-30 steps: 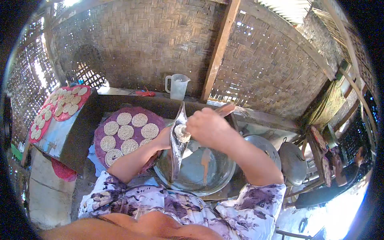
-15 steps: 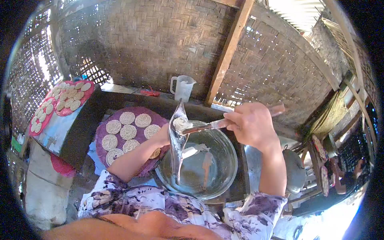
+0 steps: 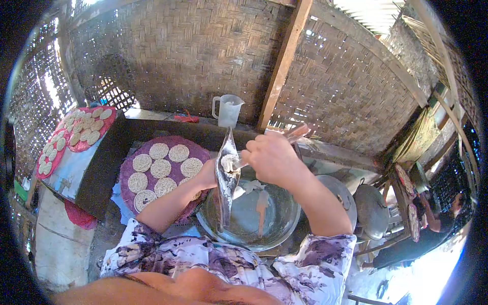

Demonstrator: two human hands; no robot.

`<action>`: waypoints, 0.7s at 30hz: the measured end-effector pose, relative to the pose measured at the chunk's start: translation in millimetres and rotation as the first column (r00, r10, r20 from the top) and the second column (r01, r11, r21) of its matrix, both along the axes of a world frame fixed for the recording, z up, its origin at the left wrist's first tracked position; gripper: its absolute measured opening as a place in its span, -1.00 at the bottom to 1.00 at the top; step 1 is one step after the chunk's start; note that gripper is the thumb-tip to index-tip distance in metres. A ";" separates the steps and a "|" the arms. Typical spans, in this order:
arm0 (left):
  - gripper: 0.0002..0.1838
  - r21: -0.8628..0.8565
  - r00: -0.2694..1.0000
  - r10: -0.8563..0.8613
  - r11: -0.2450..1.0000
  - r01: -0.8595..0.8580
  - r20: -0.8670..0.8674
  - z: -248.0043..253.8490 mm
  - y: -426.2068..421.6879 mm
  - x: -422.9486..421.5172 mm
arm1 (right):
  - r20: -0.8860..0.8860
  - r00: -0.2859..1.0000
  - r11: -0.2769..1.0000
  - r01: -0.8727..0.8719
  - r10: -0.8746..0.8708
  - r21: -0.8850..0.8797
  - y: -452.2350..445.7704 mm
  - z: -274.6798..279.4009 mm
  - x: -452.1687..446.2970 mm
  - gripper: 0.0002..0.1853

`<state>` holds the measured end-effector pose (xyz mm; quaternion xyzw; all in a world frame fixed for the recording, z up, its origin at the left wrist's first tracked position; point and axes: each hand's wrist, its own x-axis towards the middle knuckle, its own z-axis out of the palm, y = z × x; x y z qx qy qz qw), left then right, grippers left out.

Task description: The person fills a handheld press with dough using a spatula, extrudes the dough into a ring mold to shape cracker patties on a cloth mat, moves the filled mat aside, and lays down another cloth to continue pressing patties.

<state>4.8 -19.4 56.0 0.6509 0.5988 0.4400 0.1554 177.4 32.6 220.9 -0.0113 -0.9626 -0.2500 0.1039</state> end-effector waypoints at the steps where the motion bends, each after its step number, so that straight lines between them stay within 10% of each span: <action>1: -0.59 0.010 1.000 -0.008 1.000 0.008 0.012 -3.4 2.1 -1.2 | -0.006 1.000 1.000 -0.008 0.008 0.006 -0.3 -4.3 -1.3 -0.89; 7: -0.60 -0.033 0.995 0.061 0.997 -0.064 -0.077 -13.4 9.9 -10.6 | -0.064 0.998 0.999 -0.016 0.018 0.036 3.0 -7.2 9.4 -0.88; 11: -0.62 0.076 0.998 0.063 0.995 -0.061 -0.012 -11.1 8.2 -37.5 | -0.429 0.886 0.981 0.126 -0.178 -0.147 -0.9 26.1 54.5 -0.80; 15: -0.62 0.099 0.958 0.025 0.994 -0.056 0.285 -32.8 32.7 -25.5 | -0.716 0.578 0.873 -0.013 -0.392 -0.488 11.7 -61.5 29.9 -0.73; 18: -0.68 0.108 0.961 0.008 0.993 -0.040 0.277 -44.9 51.4 -28.9 | -0.765 0.573 0.926 -0.028 -0.293 -0.376 13.1 -116.0 11.9 -0.73; 21: -0.71 0.009 0.689 -0.064 0.996 0.084 0.722 -41.3 48.4 -39.4 | -0.711 0.626 0.884 -0.075 -0.319 -0.462 7.8 -136.0 19.7 -0.70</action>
